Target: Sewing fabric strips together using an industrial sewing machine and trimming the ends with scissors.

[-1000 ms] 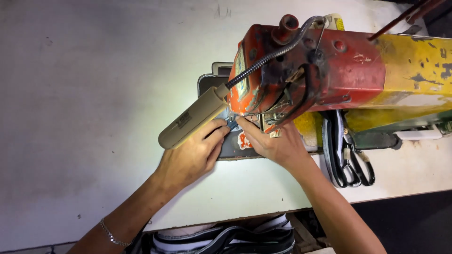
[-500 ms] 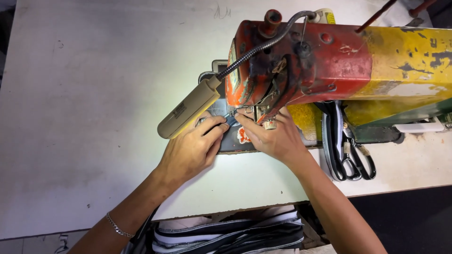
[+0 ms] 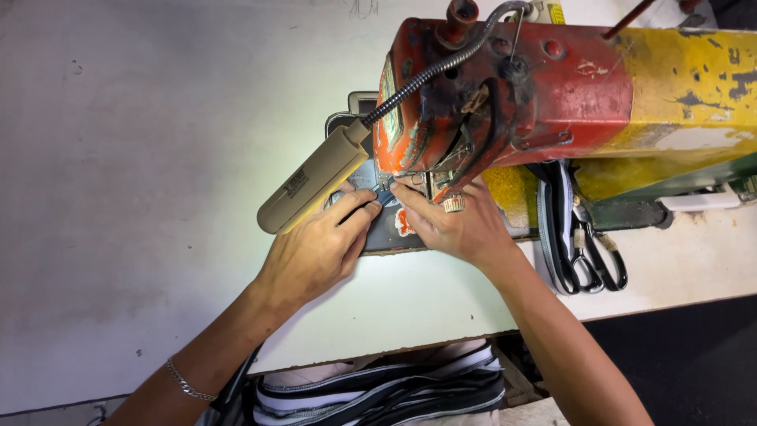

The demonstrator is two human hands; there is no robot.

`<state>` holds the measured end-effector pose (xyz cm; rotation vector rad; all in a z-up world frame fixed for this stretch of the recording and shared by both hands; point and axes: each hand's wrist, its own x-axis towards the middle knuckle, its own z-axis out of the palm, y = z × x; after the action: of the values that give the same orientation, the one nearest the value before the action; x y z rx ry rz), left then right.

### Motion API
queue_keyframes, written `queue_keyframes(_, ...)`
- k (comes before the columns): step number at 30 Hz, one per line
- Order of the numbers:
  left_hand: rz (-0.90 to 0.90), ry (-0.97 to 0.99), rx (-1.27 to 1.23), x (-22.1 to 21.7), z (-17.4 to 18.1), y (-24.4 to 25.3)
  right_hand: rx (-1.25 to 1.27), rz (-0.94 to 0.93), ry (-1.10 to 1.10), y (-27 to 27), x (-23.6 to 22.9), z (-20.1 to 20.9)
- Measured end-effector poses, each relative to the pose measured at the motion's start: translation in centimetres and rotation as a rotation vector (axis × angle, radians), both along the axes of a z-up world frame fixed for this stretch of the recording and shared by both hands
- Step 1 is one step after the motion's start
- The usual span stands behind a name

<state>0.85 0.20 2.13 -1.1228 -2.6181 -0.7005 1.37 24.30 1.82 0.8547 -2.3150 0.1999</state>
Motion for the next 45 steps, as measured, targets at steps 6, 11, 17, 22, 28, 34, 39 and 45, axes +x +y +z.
queue_keyframes(6, -0.144, -0.126, 0.119, -0.5, 1.0, -0.8, 0.002, 0.051, 0.028, 0.3, -0.6, -0.1)
queue_keyframes(11, -0.151, -0.054, 0.116, -1.5, 0.2, -0.9, 0.038, 0.049, 0.062, 0.3, -1.2, -0.4)
queue_keyframes(17, -0.094, 0.094, 0.024, -1.6, 0.0, -1.0, 0.055, 0.058, 0.067, 0.2, -0.9, 0.0)
queue_keyframes(22, -0.066, 0.12, 0.025, -1.5, 0.3, -0.7, 0.093, 0.055, 0.086, 0.4, -0.9, 0.4)
queue_keyframes(28, -0.045, 0.149, 0.01, -1.8, -0.1, -0.4, 0.127, 0.023, 0.121, 0.5, -1.2, 0.4)
queue_keyframes(34, -0.021, 0.222, 0.025, -2.1, 1.1, -0.2, 0.077, 0.059, 0.066, 0.2, -2.4, 1.0)
queue_keyframes(39, -0.009, 0.173, 0.034, -2.0, 1.3, -0.1, 0.079, 0.065, 0.054, 1.4, -3.0, -1.4)
queue_keyframes(45, -0.022, 0.108, 0.088, -2.3, 0.8, 0.1, -0.155, -0.024, -0.194, 2.6, -3.3, -3.7)
